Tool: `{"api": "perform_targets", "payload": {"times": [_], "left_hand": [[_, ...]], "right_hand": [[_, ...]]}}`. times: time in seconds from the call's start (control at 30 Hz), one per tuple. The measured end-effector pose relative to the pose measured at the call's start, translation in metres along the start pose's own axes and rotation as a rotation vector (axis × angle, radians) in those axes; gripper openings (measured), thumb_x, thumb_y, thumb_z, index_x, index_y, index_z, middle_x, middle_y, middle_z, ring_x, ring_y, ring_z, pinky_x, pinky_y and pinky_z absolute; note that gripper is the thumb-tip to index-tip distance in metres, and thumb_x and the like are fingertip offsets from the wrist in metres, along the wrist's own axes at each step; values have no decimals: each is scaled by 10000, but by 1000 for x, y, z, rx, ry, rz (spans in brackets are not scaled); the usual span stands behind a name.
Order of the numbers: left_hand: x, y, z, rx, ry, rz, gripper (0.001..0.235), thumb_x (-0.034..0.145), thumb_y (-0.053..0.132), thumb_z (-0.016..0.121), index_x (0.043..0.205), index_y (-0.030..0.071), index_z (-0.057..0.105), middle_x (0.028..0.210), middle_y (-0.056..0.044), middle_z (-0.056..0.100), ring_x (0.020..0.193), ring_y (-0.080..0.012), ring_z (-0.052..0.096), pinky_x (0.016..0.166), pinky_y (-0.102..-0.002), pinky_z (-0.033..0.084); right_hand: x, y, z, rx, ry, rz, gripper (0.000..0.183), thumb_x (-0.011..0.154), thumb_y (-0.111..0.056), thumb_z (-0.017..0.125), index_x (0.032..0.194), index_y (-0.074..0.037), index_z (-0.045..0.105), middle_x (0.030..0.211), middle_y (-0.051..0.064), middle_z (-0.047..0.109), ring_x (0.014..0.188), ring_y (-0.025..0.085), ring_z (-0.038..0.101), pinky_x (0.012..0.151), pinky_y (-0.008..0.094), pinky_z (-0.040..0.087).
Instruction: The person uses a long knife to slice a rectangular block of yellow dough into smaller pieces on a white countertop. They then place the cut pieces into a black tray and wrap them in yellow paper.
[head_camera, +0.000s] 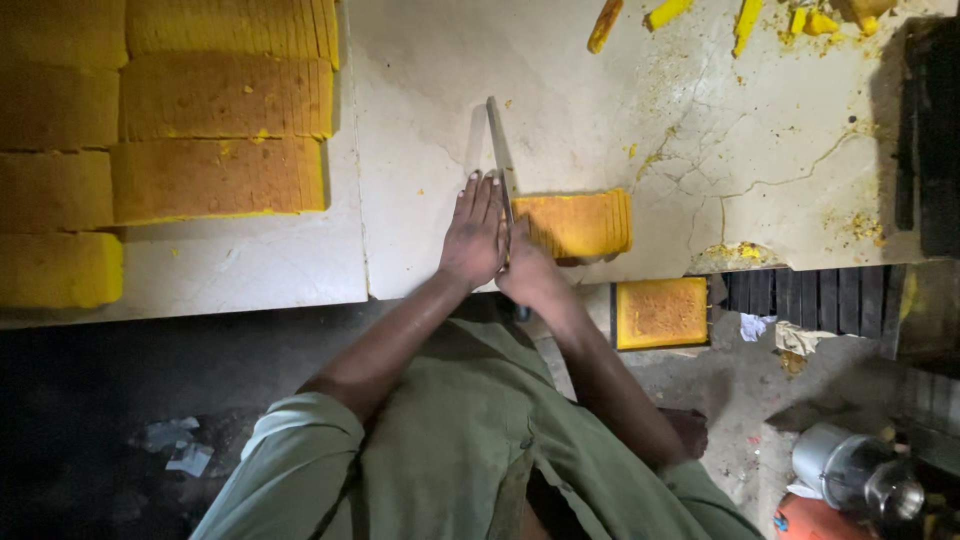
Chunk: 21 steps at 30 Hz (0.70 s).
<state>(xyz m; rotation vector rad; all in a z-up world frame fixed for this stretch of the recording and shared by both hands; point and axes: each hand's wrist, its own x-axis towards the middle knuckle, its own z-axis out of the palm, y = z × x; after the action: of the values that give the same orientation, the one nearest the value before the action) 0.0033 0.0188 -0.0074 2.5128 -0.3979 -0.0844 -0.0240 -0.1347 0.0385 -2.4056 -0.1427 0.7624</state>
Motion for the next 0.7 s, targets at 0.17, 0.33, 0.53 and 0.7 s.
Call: {"api": "perform_targets", "payload": {"times": [0.17,0.33,0.53,0.7], "left_hand": [[-1,-1,-3,-9,35,10,641,985,192,515,1532,-100,352,1623,-280,332,1544,-446,209,1245,-555,251],[1,-2,3,-34,51,14,639,984,174,528,1519,-125,351,1593,-302,335,1544,-466,211,1246,-558,254],[-2,-9,-9,-115,38,78,643,971,135,516,1523,-144,338,1608,-312,324,1544,-468,227,1275,-540,242],[-6,-11,-12,-83,39,26,629,988,140,520,1527,-126,333,1605,-306,324,1537,-452,250,1269,-513,240]], "right_hand": [[-103,15,26,55,-201,161,702,906,-128,633,1489,81,303,1002,297,709,925,445,706,812,486,552],[-100,54,72,108,-34,53,604,1029,-150,547,1540,98,343,1005,275,719,923,409,711,817,463,542],[-3,23,29,-22,23,-25,852,742,-76,743,1433,131,288,955,308,696,896,443,698,779,498,563],[-21,-29,6,33,-140,191,913,787,-53,651,1522,93,130,934,312,699,821,447,723,712,507,593]]}}
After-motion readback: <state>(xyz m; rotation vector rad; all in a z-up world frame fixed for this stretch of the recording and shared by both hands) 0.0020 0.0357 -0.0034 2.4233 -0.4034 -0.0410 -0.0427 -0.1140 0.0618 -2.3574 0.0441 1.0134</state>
